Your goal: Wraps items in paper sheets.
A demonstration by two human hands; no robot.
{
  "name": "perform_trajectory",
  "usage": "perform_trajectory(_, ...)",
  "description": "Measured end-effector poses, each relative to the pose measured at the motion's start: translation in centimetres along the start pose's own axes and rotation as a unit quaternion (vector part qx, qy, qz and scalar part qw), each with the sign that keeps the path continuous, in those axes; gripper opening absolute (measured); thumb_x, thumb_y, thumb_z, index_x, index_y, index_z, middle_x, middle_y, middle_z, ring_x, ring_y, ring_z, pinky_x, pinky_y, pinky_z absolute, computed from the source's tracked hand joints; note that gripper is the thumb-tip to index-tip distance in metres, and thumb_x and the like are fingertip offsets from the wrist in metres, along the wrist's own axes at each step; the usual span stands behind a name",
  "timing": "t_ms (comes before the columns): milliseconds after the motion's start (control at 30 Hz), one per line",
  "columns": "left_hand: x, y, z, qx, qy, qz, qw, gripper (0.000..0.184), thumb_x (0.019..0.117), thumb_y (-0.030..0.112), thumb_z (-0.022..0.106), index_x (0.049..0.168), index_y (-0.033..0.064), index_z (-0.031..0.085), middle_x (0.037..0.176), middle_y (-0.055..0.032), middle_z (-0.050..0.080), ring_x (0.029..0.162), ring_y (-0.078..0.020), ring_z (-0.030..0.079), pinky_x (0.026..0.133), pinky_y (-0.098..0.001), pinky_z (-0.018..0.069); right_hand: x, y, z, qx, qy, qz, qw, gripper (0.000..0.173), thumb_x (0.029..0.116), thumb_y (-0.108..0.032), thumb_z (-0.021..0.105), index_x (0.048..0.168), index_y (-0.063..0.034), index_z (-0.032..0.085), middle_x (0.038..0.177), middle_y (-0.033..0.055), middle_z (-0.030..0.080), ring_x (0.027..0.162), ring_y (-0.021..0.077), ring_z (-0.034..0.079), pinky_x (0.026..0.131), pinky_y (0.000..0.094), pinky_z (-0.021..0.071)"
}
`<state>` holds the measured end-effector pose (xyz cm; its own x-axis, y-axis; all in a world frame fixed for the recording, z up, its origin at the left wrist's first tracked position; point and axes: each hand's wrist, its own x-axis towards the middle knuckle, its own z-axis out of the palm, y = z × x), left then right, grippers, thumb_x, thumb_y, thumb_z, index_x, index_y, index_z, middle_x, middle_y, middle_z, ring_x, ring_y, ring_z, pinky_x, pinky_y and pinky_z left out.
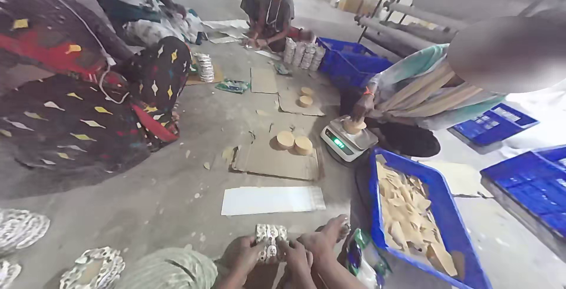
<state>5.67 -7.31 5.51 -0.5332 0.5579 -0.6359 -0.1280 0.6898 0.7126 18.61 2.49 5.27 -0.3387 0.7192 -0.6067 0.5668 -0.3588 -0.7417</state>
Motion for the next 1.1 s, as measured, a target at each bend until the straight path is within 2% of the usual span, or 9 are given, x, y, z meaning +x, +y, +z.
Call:
perform_trajectory(100,-0.6,-0.7,0.2,0.034,0.016,0.016,0.999,0.034,0.0988,0.033,0.068,0.104,0.0007,0.074,0.103,-0.0179,0.072,0.103,-0.0317,0.067,0.095,-0.0552,0.0490,-0.7,0.5,0.2,-0.001,0.004,0.001,1.000,0.026,0.0986,-0.026,0.070,0.101,-0.0005,0.072,0.090,0.0116,0.070,0.084,0.0209,0.064,0.083,0.0449,0.0505)
perform_trajectory(267,-0.4,-0.1,0.2,-0.001,0.011,-0.001,1.000,0.035,0.0988,0.031,0.069,0.110,-0.0017,0.072,0.108,-0.0203,0.072,0.107,-0.0330,0.067,0.098,-0.0549,0.0487,-0.7,0.4,0.2,-0.007,0.006,0.000,1.000,0.027,0.0966,-0.029,0.073,0.101,-0.0022,0.074,0.088,0.0091,0.071,0.081,0.0179,0.064,0.080,0.0418,0.0511)
perform_trajectory(367,-0.5,0.0,0.2,0.017,0.036,-0.001,0.999,0.037,0.0983,0.037,0.068,0.105,0.0010,0.075,0.102,-0.0178,0.072,0.100,-0.0311,0.067,0.093,-0.0550,0.0499,-1.3,-0.4,0.2,-0.039,0.021,0.017,0.999,0.030,0.0954,-0.035,0.073,0.099,-0.0054,0.077,0.090,0.0088,0.073,0.089,0.0219,0.065,0.091,0.0508,0.0457)
perform_trajectory(467,-1.8,1.4,0.0,0.028,0.047,0.001,0.998,0.035,0.1015,0.033,0.065,0.105,-0.0015,0.074,0.102,-0.0194,0.072,0.099,-0.0319,0.067,0.092,-0.0545,0.0485,-1.6,-0.6,0.4,-0.016,0.025,0.010,1.000,0.029,0.0967,-0.032,0.072,0.096,-0.0031,0.075,0.087,0.0097,0.071,0.085,0.0212,0.064,0.086,0.0481,0.0473)
perform_trajectory(600,-0.7,0.7,0.2,0.116,0.048,-0.006,0.992,0.047,0.1025,0.046,0.058,0.104,0.0014,0.074,0.103,-0.0192,0.072,0.104,-0.0348,0.068,0.095,-0.0585,0.0488,-0.5,0.7,1.2,0.011,0.031,0.011,0.999,0.033,0.0974,-0.032,0.071,0.092,0.0005,0.071,0.081,0.0099,0.067,0.076,0.0187,0.061,0.076,0.0410,0.0501)
perform_trajectory(700,-0.9,0.6,0.0,0.114,0.032,-0.011,0.993,0.053,0.0999,0.053,0.060,0.104,0.0016,0.074,0.104,-0.0196,0.072,0.105,-0.0355,0.067,0.096,-0.0597,0.0481,-0.5,1.1,1.0,0.016,0.027,0.012,0.999,0.032,0.0985,-0.031,0.070,0.096,-0.0001,0.073,0.084,0.0100,0.068,0.078,0.0182,0.062,0.078,0.0410,0.0499)
perform_trajectory(833,-1.8,1.0,0.3,0.058,0.058,-0.020,0.996,0.047,0.0891,0.044,0.079,0.105,-0.0003,0.074,0.103,-0.0195,0.072,0.102,-0.0334,0.067,0.096,-0.0555,0.0496,-0.8,0.7,1.1,0.028,0.014,0.017,0.999,0.028,0.0957,-0.027,0.074,0.097,0.0010,0.072,0.084,0.0101,0.068,0.077,0.0171,0.063,0.077,0.0383,0.0517)
perform_trajectory(933,-1.9,1.8,0.3,0.031,0.067,-0.017,0.997,0.042,0.0916,0.036,0.078,0.102,-0.0035,0.073,0.099,-0.0203,0.070,0.097,-0.0328,0.066,0.093,-0.0535,0.0494,-0.9,-0.1,1.1,0.021,0.018,0.005,1.000,0.027,0.0957,-0.025,0.074,0.094,0.0012,0.071,0.084,0.0107,0.069,0.078,0.0185,0.064,0.078,0.0397,0.0530)
perform_trajectory(1100,-0.4,0.1,0.0,-0.001,0.027,0.000,1.000,0.035,0.0989,0.032,0.069,0.105,-0.0021,0.072,0.106,-0.0197,0.070,0.104,-0.0322,0.065,0.096,-0.0537,0.0485,-0.4,0.2,0.8,0.013,0.005,0.009,1.000,0.027,0.0983,-0.026,0.070,0.093,0.0004,0.071,0.083,0.0090,0.066,0.078,0.0168,0.060,0.078,0.0395,0.0493)
